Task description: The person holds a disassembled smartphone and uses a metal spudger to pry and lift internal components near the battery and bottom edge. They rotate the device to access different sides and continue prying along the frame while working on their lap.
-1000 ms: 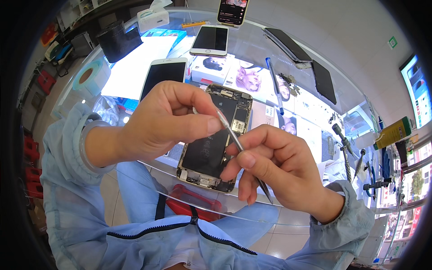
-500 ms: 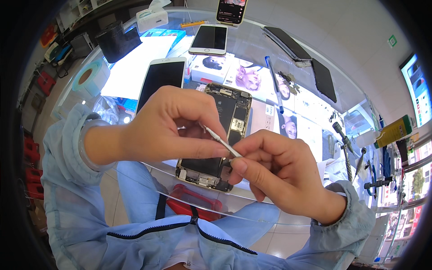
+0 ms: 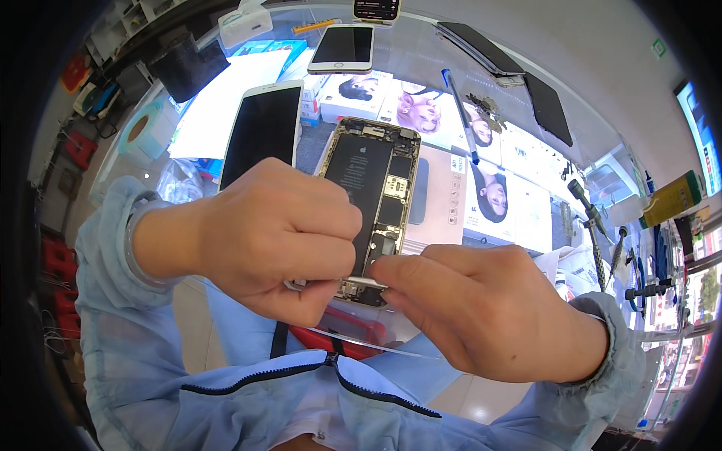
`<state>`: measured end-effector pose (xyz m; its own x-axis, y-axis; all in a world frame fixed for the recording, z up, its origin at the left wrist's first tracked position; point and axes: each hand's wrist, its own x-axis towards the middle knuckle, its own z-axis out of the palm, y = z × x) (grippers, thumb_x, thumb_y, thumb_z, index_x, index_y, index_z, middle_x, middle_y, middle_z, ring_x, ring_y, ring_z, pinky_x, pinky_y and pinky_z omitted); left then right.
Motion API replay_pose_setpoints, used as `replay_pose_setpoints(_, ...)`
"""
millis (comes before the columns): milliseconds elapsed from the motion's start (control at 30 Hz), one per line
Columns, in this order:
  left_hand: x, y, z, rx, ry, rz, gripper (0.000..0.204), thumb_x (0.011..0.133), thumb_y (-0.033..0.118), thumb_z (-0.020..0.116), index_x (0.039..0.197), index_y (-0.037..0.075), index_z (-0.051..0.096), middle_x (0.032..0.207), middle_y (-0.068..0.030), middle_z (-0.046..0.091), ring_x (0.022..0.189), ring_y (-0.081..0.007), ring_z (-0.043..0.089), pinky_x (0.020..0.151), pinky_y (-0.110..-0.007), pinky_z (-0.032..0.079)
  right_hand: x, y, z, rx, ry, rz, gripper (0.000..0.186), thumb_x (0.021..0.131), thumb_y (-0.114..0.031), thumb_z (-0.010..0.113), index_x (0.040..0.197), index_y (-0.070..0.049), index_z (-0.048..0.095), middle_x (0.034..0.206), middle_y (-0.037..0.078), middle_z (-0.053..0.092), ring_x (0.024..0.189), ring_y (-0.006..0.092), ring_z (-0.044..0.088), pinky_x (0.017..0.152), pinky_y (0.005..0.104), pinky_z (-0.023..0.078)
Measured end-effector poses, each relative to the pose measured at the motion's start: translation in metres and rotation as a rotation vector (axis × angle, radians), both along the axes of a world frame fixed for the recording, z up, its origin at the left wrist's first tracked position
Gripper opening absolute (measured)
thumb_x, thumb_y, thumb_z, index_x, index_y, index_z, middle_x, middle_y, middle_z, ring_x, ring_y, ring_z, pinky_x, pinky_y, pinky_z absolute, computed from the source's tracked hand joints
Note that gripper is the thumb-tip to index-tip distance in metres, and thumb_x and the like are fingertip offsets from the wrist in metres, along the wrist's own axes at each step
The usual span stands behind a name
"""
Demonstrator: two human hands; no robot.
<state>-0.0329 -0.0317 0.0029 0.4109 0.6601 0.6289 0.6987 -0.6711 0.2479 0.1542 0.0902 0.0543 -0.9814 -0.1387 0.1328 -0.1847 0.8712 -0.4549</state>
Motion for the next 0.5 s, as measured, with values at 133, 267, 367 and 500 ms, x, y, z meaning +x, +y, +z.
replay_pose_setpoints(133,0.001,-0.002,0.001,0.095,0.057,0.055,0.017,0.054,0.007,0.059,0.054,0.009,0.042,0.058,-0.0023,0.032,0.045,-0.0189,0.036,0.036,-0.030,0.025,0.000,0.001,-0.008,-0.087,0.015,-0.020,0.020,0.078,-0.002,0.065,0.097,0.000,0.060,0.069,0.016,0.061,0.057,0.0325,0.060,0.051,0.0361,0.048)
replay_pose_setpoints(267,-0.001,0.000,0.004,0.158,0.086,0.067,0.018,0.052,0.008,0.058,0.052,0.010,0.040,0.057,-0.0020,0.030,0.043,-0.0184,0.034,0.036,-0.030,0.024,0.001,0.002,-0.003,-0.219,-0.106,-0.080,0.016,0.081,-0.002,0.062,0.097,0.001,0.062,0.065,0.015,0.060,0.055,0.0311,0.060,0.050,0.0342,0.046)
replay_pose_setpoints(367,-0.001,0.001,0.000,0.158,0.048,0.059,0.018,0.052,0.008,0.058,0.052,0.009,0.040,0.057,-0.0020,0.030,0.043,-0.0185,0.034,0.036,-0.030,0.024,0.000,0.003,-0.001,-0.337,-0.206,-0.116,0.014,0.084,-0.004,0.060,0.097,0.001,0.063,0.063,0.015,0.059,0.053,0.0291,0.059,0.048,0.0321,0.043)
replay_pose_setpoints(500,-0.001,0.001,0.000,0.146,0.027,0.046,0.019,0.052,0.008,0.058,0.052,0.009,0.040,0.057,-0.0022,0.031,0.043,-0.0189,0.035,0.036,-0.030,0.025,-0.001,0.005,0.002,-0.429,-0.291,-0.128,0.014,0.087,-0.006,0.056,0.097,0.001,0.063,0.059,0.013,0.057,0.048,0.0230,0.055,0.046,0.0295,0.040)
